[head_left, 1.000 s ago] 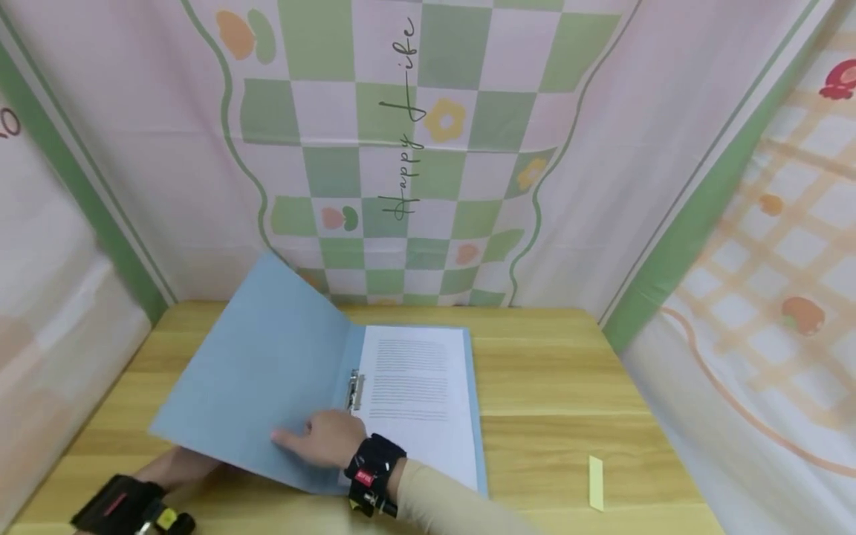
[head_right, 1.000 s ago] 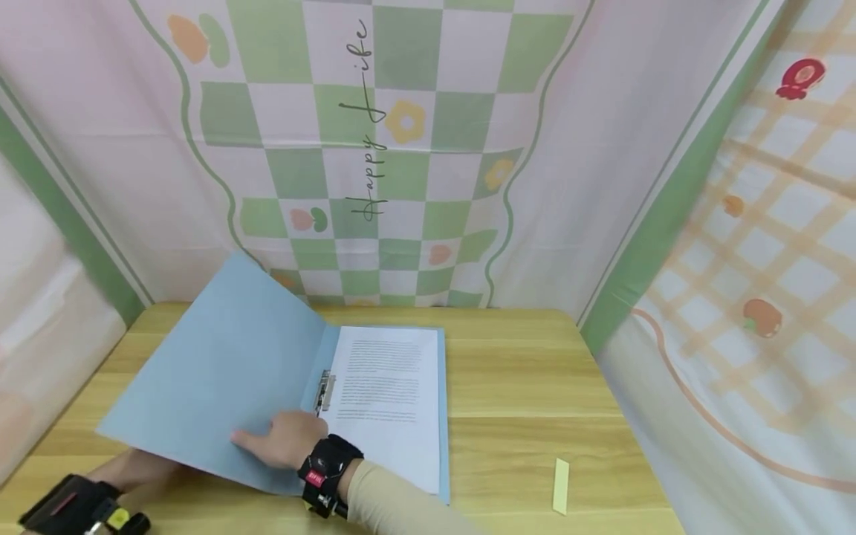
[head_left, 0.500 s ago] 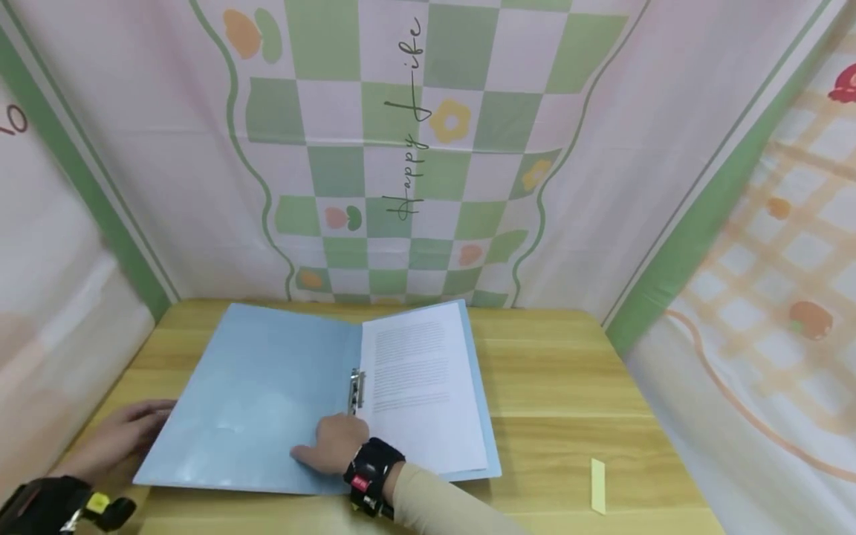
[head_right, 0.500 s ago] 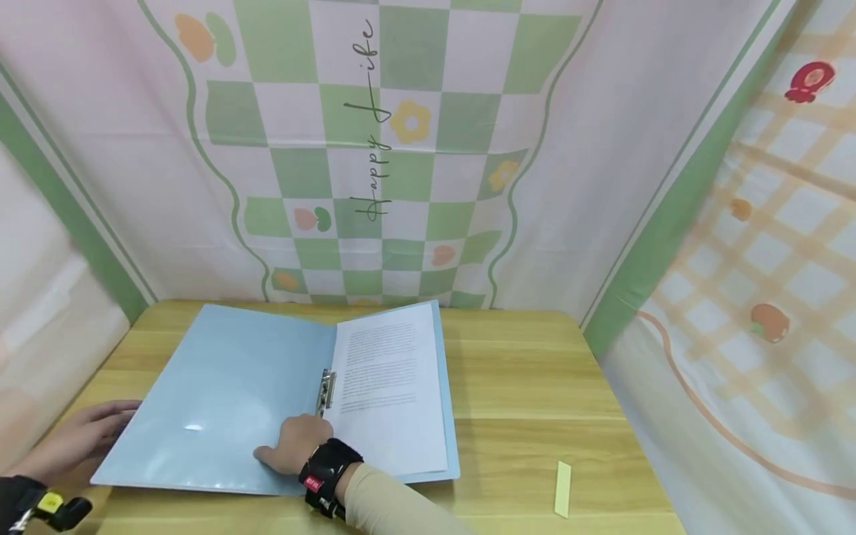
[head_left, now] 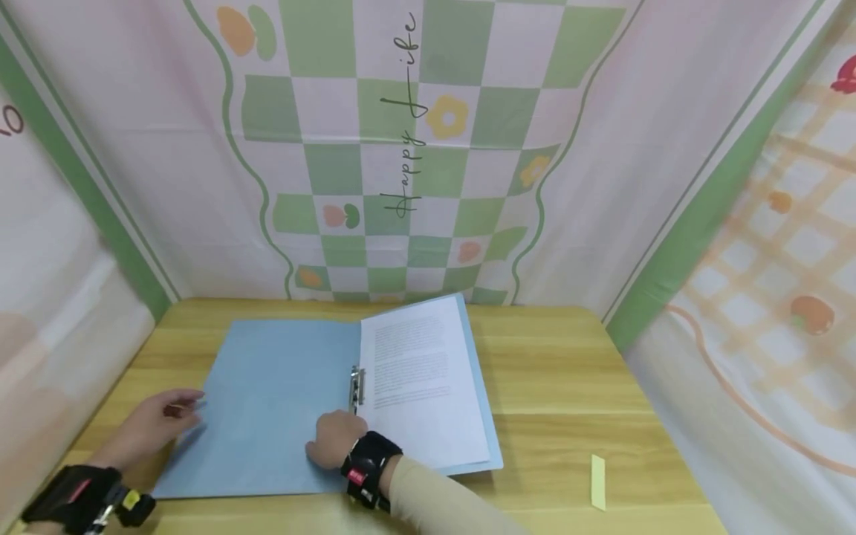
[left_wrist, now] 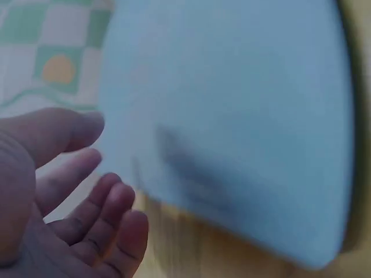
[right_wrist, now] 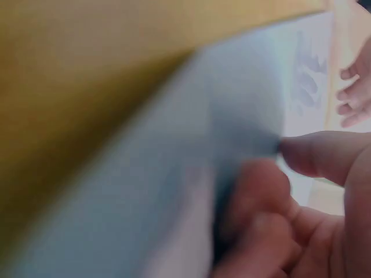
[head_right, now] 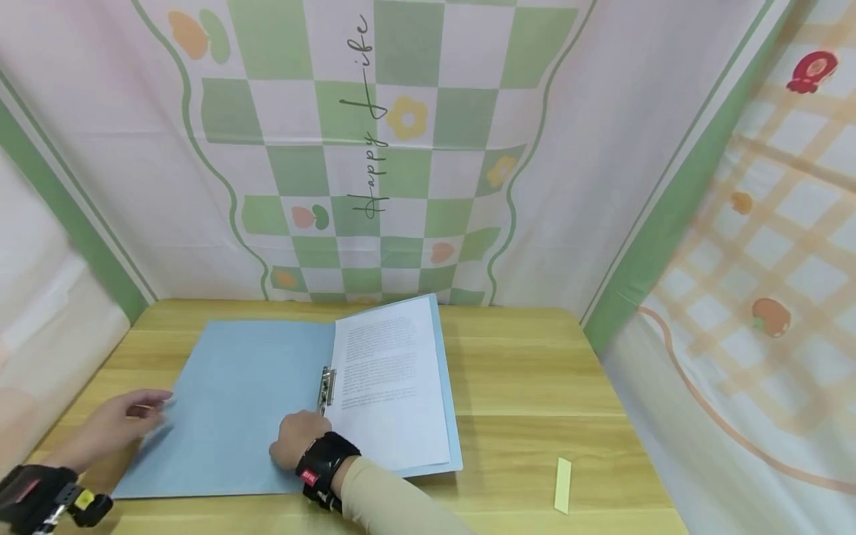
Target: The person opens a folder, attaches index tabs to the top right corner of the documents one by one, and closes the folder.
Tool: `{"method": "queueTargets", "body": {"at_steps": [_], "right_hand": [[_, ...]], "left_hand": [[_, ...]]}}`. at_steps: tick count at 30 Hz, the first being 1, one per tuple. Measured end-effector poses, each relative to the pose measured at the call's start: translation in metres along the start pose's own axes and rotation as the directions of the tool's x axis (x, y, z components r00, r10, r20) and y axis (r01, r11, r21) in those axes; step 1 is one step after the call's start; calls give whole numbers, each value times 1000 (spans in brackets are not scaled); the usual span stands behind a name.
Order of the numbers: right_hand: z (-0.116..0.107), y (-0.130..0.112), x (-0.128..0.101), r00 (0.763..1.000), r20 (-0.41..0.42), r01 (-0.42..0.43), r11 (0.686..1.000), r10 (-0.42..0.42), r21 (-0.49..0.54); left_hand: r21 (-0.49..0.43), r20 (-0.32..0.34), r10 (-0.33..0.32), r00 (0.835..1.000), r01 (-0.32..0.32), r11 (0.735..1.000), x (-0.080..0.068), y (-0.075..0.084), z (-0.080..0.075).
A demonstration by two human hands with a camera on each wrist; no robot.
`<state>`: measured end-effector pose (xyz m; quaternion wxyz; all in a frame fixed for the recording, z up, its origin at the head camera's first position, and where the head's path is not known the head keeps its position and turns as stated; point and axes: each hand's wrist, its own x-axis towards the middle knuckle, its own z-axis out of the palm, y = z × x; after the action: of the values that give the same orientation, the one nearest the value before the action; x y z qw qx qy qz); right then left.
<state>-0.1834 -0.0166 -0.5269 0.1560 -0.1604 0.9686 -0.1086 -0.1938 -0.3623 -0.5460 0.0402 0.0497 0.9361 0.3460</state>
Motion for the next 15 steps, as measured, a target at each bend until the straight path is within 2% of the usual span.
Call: {"method": "queueTargets", "body": {"at_steps": [3, 6, 10, 12, 15], "right_hand": [[-5, 1, -1, 1000, 30, -9, 1000, 8, 26], [-10, 1, -2, 998, 59, -18, 999, 16, 30], [-14, -2, 0, 996, 89, -35, 999, 32, 28], [-14, -4, 4, 995, 86, -45, 999, 42, 27], [-9, -5, 18, 998, 39, -56, 998, 56, -3]], "left_hand": [[123, 30, 72, 997, -75, 990, -1, 9, 15], [260, 43, 146, 988, -152, 954, -4, 17, 29], [389, 58, 150, 987, -161, 907, -8, 27, 39], [409, 62, 139, 988, -153, 900, -9, 31, 41], [410, 64, 136, 989, -151, 900, -10, 35, 44]]}}
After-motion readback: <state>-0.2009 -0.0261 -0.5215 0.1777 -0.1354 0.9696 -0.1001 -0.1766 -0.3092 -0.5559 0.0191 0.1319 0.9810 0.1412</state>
